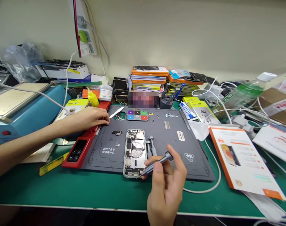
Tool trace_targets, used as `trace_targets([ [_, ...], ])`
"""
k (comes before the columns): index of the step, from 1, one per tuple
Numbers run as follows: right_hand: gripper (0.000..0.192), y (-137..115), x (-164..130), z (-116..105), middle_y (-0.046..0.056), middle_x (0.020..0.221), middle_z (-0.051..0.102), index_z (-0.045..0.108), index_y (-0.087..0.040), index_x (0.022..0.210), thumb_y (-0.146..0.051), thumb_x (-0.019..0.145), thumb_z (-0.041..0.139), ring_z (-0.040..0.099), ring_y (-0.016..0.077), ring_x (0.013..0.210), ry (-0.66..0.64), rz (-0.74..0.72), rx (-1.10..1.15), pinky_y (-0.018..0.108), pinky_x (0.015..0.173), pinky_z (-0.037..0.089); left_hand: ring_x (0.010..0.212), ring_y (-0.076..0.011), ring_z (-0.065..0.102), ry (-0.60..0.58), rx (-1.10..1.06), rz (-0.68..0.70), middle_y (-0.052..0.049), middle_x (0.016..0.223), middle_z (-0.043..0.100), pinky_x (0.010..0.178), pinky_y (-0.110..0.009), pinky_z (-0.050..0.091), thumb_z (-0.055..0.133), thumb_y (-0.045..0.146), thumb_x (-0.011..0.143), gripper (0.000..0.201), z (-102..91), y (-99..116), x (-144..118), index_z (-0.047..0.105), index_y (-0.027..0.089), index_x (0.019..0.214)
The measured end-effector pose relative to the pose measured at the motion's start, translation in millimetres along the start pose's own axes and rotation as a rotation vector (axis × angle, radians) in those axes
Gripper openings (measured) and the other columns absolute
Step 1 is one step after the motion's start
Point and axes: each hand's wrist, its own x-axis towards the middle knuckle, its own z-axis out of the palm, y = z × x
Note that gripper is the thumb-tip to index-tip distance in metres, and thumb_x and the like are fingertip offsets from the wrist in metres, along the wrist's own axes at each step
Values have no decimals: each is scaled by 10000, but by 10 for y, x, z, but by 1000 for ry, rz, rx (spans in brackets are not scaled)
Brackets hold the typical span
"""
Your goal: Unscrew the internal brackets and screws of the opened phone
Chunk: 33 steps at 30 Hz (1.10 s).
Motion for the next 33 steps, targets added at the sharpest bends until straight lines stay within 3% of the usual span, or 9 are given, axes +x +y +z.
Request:
trace_targets([
  [7, 421, -5, 15, 10, 16, 854, 744, 563, -284, 1477, -362, 1069, 633, 644, 142, 605, -11, 12, -16, 270, 509, 608, 901, -206, 731, 6, 11, 11, -50, 1003, 795, 807, -273, 496, 646, 247, 1069, 160, 4, 17, 4, 759, 186, 973],
  [19, 453, 18, -3, -21, 44, 904, 747, 554, -281, 1504, -383, 1069, 629, 733, 192, 758, -23, 51, -68, 289, 551, 587, 955, -223, 752, 14, 8, -44, -67, 1062, 813, 849, -296, 528, 569, 255, 1095, 228, 25, 61, 12, 762, 179, 999],
  [26, 415, 20, -2, -34, 15, 856, 734, 557, -290, 1487, -365, 1081, 601, 686, 158, 679, -47, 23, -60, 281, 569, 594, 939, -221, 761, 14, -9, -72, -72, 1063, 822, 822, -297, 549, 520, 292, 1103, 276, 85, -6, 18, 767, 192, 1033],
  [33, 427, 41, 2, -34, 13, 848, 730, 563, -289, 1486, -389, 1074, 612, 691, 163, 702, -48, 24, -74, 287, 593, 588, 961, -200, 760, -64, -56, -38, -33, 1058, 815, 832, -262, 536, 619, 250, 1031, 171, -94, 1, -14, 787, 219, 1020],
])
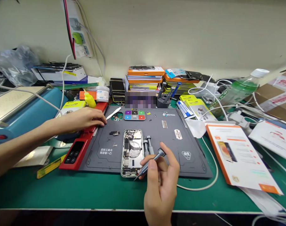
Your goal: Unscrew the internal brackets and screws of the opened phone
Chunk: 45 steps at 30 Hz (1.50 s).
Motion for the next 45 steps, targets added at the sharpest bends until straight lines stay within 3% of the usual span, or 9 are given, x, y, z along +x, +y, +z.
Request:
trace_targets([
  [5, 428, 0, 9, 7, 15, 828, 735, 584, -281, 1475, -387, 1063, 629, 686, 163, 703, 21, -23, -19, 279, 589, 587, 917, -181, 750, -39, -8, -4, -13, 1012, 804, 781, -240, 525, 618, 237, 1021, 167, -83, 52, -29, 784, 222, 1000],
  [14, 403, -14, 36, 26, 11, 826, 747, 593, -280, 1452, -373, 1062, 633, 684, 143, 638, 2, -27, 18, 252, 558, 605, 872, -187, 715, -1, 49, 25, -36, 1005, 763, 778, -268, 507, 634, 273, 1038, 172, 17, 67, 6, 753, 197, 940],
  [21, 397, -34, 12, 10, 2, 843, 748, 585, -315, 1456, -392, 1069, 627, 689, 131, 651, -9, 4, 17, 231, 580, 617, 961, -234, 729, 42, 92, 15, -75, 1099, 770, 838, -308, 529, 575, 264, 1084, 175, 114, 124, 30, 728, 180, 1058],
  [28, 392, -26, 29, 34, 9, 837, 743, 590, -305, 1452, -380, 1070, 631, 691, 132, 692, -9, -4, 21, 214, 578, 615, 1023, -242, 750, 59, 70, 6, -83, 1138, 793, 885, -321, 558, 492, 266, 1119, 270, 171, 67, 42, 739, 181, 1051],
  [37, 442, 7, -10, -10, 38, 909, 736, 540, -289, 1507, -400, 1082, 592, 716, 164, 733, -40, 68, 26, 251, 554, 611, 1013, -239, 757, 80, 61, -13, -65, 1118, 799, 892, -322, 566, 519, 260, 1099, 243, 248, -6, 65, 746, 194, 1040],
  [45, 486, -60, -63, 19, 46, 918, 713, 536, -263, 1502, -491, 1076, 583, 633, 146, 717, -29, 191, 42, 256, 587, 578, 979, -234, 777, 103, 25, -45, -54, 1080, 823, 879, -318, 588, 471, 290, 1105, 319, 238, -11, 79, 773, 204, 1049],
])
